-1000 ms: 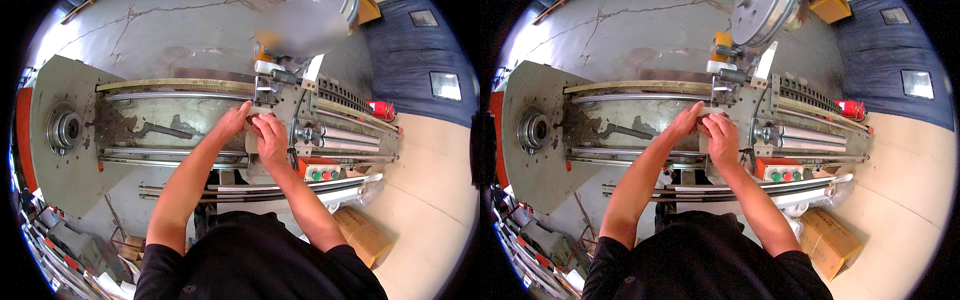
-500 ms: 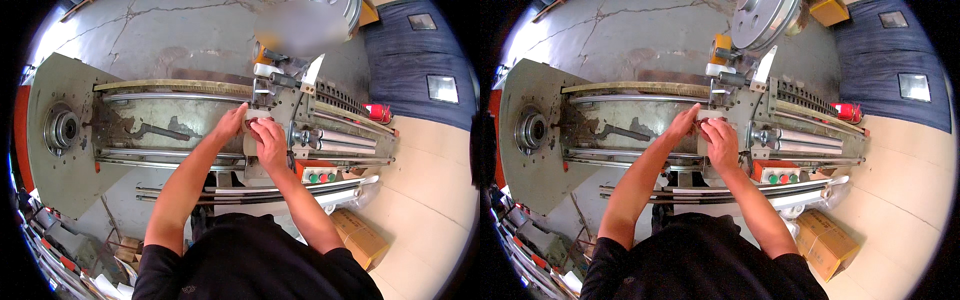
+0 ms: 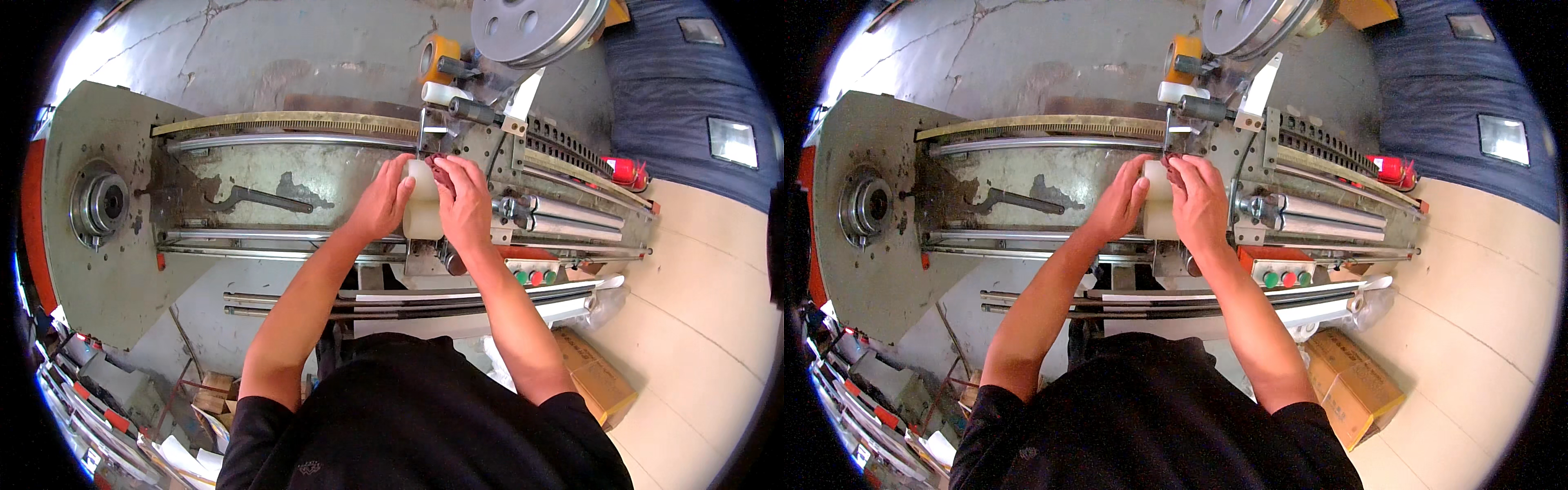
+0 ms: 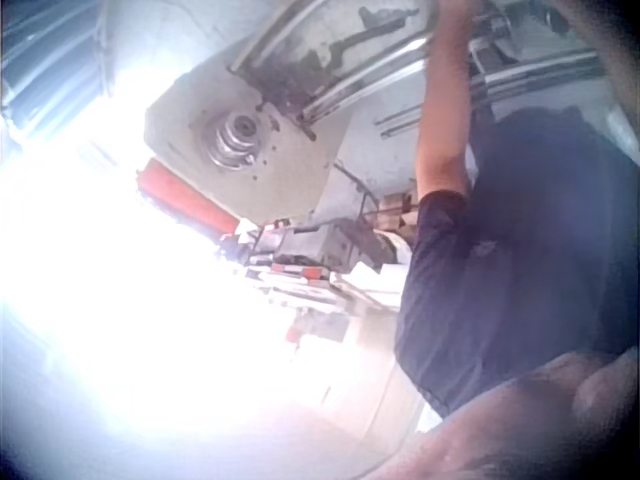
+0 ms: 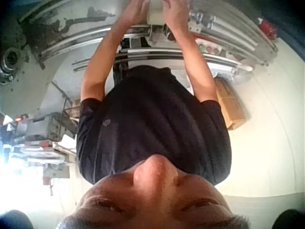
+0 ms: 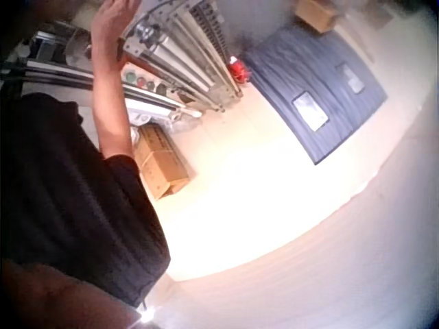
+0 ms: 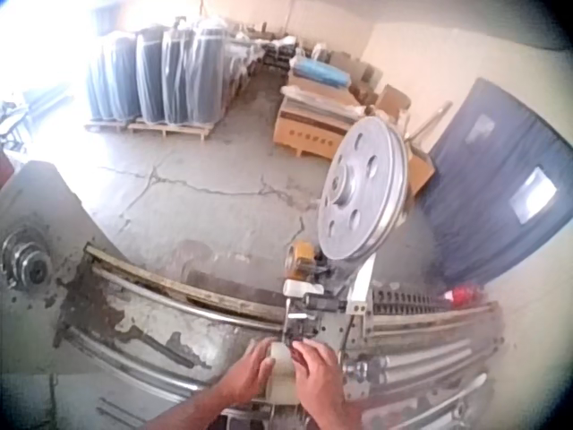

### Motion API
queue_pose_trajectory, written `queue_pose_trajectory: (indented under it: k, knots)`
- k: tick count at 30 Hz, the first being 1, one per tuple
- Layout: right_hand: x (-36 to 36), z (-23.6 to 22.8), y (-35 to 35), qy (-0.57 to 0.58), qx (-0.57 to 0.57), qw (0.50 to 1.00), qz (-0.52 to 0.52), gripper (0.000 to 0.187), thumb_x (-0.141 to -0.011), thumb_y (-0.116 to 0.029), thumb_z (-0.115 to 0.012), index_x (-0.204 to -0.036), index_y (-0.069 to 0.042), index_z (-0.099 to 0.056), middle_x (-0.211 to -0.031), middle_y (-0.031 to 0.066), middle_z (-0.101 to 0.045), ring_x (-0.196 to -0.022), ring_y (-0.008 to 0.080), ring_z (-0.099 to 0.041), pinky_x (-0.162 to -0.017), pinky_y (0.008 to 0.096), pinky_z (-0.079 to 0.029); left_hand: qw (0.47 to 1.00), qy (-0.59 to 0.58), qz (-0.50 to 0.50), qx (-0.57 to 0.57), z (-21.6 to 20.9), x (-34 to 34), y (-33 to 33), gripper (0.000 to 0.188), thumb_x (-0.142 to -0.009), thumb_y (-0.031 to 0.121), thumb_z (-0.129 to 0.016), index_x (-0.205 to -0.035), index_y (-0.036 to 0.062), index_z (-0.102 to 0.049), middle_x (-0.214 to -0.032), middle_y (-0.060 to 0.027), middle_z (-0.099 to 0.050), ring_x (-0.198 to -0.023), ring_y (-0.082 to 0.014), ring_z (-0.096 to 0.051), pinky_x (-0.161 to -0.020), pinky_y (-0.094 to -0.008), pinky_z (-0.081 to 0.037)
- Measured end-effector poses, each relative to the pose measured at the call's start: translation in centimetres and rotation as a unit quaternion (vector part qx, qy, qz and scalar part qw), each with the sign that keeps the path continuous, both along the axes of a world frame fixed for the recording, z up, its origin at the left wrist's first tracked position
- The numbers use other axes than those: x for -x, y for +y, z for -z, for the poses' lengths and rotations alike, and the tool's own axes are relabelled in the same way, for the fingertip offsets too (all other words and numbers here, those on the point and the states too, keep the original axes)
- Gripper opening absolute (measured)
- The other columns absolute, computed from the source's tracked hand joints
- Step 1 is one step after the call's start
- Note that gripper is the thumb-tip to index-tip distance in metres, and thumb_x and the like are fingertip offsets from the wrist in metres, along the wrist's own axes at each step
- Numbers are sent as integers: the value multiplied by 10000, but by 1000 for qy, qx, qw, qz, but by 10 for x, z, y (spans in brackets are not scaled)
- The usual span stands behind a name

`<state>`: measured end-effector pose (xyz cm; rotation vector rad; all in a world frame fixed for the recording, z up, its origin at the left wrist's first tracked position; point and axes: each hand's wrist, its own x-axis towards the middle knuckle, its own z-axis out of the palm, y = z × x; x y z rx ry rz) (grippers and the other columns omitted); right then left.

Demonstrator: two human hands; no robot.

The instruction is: The person walks through a workshop, picks up a cloth and a small plastic container, then wipes a cylindrical roller on a machine. They continue to adjust and align metal rods and rollers on the machine, occasionally using the cloth to clean surfaces.

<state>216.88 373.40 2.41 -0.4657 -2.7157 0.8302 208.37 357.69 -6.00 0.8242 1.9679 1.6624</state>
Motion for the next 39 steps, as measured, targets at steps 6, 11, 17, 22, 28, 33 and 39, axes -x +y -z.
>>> queue_pose_trajectory:
  k: [6, 11, 17, 22, 28, 33, 39]
  knots:
    - [-6, 5, -12, 9, -63, 998, 10, 341, -951, -9, -732, -1285, -73, -721, -1282, 139, -697, -1186, 377, -673, -1005, 459, -560, 936, -64, 68, 341, 16, 17, 32, 591, -1148, 464, -449, -1388, -64, -565, -1299, -337, -665, -1254, -510, -625, -1051, -543, -508]
    - [-16, 9, -13, 41, -78, 996, 9, 357, -942, -19, -754, -1292, -79, -717, -1292, 123, -692, -1154, 371, -675, -992, 469, -558, 989, -55, 19, 136, -6, 16, 16, 542, -1126, 428, -525, -1455, -2, -500, -1346, -296, -634, -1216, -517, -631, -990, -560, -537]
    - [-10, 7, -19, 33, -68, 997, 22, 325, -956, -46, -756, -1277, -81, -717, -1298, 120, -687, -1158, 363, -672, -988, 472, -556, 984, 55, 37, 163, -2, 7, 17, 497, -1134, 338, -522, -1531, 56, -423, -1350, -265, -619, -1135, -511, -650, -948, -564, -553]
    - [-15, 11, -16, 41, -90, 995, 27, 333, -948, -41, -765, -1275, -75, -717, -1302, 120, -684, -1153, 369, -674, -995, 476, -554, 938, 9, 179, 297, -27, 40, 25, 517, -1145, 342, -499, -1565, 58, -398, -1275, -261, -663, -1140, -525, -654, -950, -547, -565]
    - [-18, 14, -23, 49, -78, 995, 25, 370, -918, -6, -768, -1279, -73, -723, -1316, 120, -688, -1188, 371, -670, -1021, 480, -552, 994, 64, 11, 91, 3, 6, 13, 515, -1152, 348, -481, -1571, 60, -401, -1143, -241, -722, -1051, -524, -688, -910, -531, -582]
    - [-24, 15, -22, 32, -89, 995, 30, 362, -923, -9, -764, -1277, -76, -727, -1316, 115, -690, -1194, 370, -670, -1023, 482, -553, 888, 90, 237, 385, -8, 43, 33, 547, -1151, 407, -449, -1573, 59, -432, -1247, -276, -683, -1133, -522, -666, -962, -532, -564]
    - [-36, 19, -28, 52, -93, 994, 35, 386, -909, -20, -774, -1288, -80, -729, -1309, 111, -690, -1192, 374, -673, -1034, 484, -550, 997, -11, 57, 43, -8, 2, 7, 629, -1146, 461, -451, -1614, 47, -377, -1540, -301, -467, -1423, -506, -479, -1170, -506, -437]
